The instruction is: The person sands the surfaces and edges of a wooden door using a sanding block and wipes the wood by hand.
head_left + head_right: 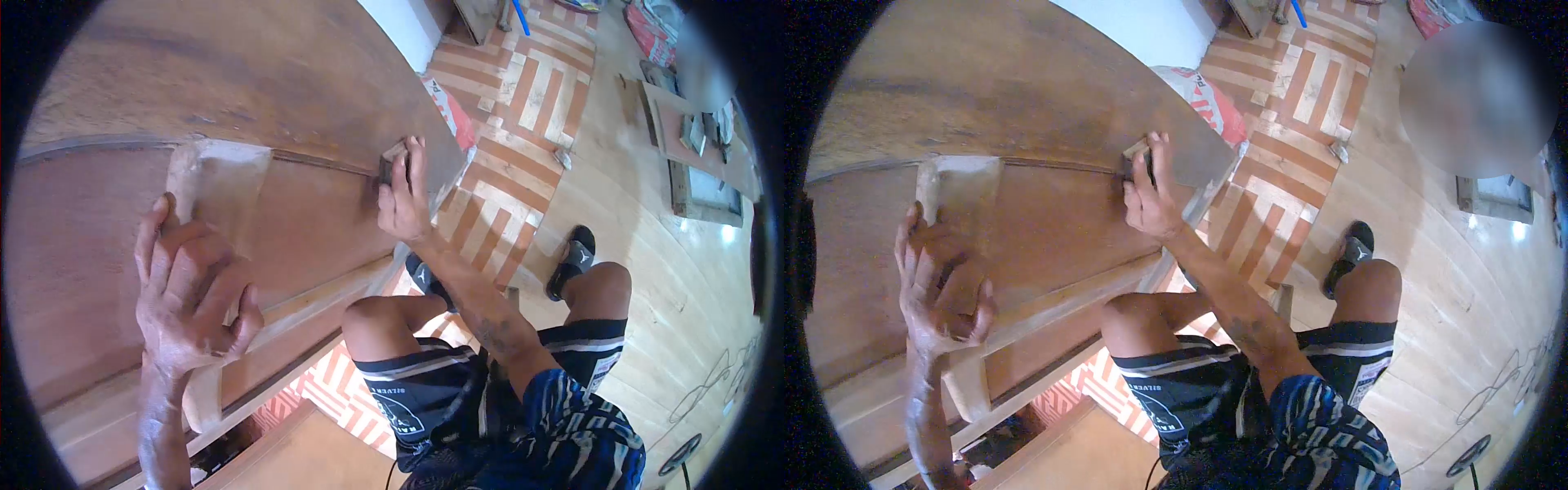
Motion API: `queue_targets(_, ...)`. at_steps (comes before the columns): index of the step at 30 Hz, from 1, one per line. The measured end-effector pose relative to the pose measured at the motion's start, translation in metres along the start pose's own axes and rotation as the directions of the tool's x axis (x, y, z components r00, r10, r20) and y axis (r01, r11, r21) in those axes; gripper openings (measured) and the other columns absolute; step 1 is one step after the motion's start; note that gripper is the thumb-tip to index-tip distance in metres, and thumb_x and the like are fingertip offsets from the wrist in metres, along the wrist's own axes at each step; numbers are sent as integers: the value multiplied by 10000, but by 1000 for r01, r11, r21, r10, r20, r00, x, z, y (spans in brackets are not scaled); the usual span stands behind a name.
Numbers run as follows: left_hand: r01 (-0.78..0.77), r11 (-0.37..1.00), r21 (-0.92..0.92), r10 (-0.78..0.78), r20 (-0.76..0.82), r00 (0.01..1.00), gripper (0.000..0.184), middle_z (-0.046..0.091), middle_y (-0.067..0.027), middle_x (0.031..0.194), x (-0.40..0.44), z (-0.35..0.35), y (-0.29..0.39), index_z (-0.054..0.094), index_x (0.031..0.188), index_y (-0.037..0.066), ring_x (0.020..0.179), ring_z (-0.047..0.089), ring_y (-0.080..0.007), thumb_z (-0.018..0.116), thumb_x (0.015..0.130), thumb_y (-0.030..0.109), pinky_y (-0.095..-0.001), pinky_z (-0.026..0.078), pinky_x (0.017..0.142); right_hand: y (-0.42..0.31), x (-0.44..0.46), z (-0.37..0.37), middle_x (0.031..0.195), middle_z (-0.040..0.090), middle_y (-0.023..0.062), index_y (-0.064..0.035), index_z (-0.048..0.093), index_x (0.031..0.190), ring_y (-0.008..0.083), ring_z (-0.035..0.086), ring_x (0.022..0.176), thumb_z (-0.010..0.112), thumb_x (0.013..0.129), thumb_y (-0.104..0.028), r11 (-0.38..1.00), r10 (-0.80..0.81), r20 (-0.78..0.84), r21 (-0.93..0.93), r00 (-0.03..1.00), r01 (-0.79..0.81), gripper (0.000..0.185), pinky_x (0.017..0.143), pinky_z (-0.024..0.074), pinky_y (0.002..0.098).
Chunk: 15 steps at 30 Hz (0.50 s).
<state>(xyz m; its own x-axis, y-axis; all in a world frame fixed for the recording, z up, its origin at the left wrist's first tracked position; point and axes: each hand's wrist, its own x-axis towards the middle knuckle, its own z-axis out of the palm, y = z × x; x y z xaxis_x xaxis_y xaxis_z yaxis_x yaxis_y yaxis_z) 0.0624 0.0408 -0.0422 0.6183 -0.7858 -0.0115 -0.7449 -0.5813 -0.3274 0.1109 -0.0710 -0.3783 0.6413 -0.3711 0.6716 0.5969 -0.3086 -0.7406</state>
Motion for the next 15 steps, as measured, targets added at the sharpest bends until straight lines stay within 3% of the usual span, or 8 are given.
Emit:
queue_targets(4,-6,1000,18,7,-30,1000,153,605,-74,898,2,6,-3,664,758,95,951,621,-289,706,611,102,-587,416,1046,-3,29,4,1538,255,320,-16,342,1499,516,249,1427,540,927,-58,998,-58,-46,5,997,58,607,1145,265,555)
queue_targets(6,12,1000,-3,-12,-16,1000,150,606,-74,898,2,3,-1,664,762,94,952,623,-287,707,618,102,-587,417,1048,-35,127,-6,1527,278,320,4,383,1472,500,279,1420,540,915,-38,963,-263,-93,-86,960,256,581,1148,286,517)
queue_targets(7,8,1000,-2,-8,-19,1000,144,605,-74,897,3,6,1,660,757,94,952,623,-289,707,621,102,-589,416,1049,-63,176,-24,1524,282,321,12,400,1460,495,293,1415,547,913,-43,999,-44,155,-11,987,47,569,1143,302,497)
queue_targets(9,6,1000,20,-5,-45,999,131,603,-73,894,4,6,0,651,747,92,951,624,-293,706,628,102,-593,413,1051,-73,217,-21,1494,303,354,59,410,1435,506,346,1372,532,927,-58,995,-97,148,28,984,94,535,1135,330,498)
queue_targets(10,14,1000,14,-13,-49,999,130,607,-71,900,2,6,1,653,748,94,957,623,-293,708,631,108,-589,417,1049,-63,235,-6,1467,319,384,97,403,1422,522,384,1335,510,942,-69,934,-357,-110,-18,927,358,518,1132,342,519)
queue_targets(12,16,1000,16,-15,-64,998,128,615,-67,913,0,7,1,656,752,99,971,620,-291,710,637,120,-582,425,1044,-60,211,-9,1478,316,358,39,409,1426,528,383,1336,534,920,-80,937,-337,-230,10,913,349,535,1109,367,543)
queue_targets(13,34,999,-39,-39,-107,994,143,618,-72,917,-2,10,7,658,781,93,964,616,-303,709,650,122,-567,437,1009,-68,165,-26,1517,295,301,-56,424,1444,517,343,1373,581,882,-81,992,-64,-72,105,995,71,584,1089,378,546)
queue_targets(15,55,985,-162,-85,-182,980,175,624,-83,923,-5,27,33,663,839,80,951,608,-327,707,675,125,-538,462,938,-4,61,-6,1545,214,346,1,307,1512,518,220,1435,493,930,-77,981,-178,-25,-79,984,176,616,1161,213,568)
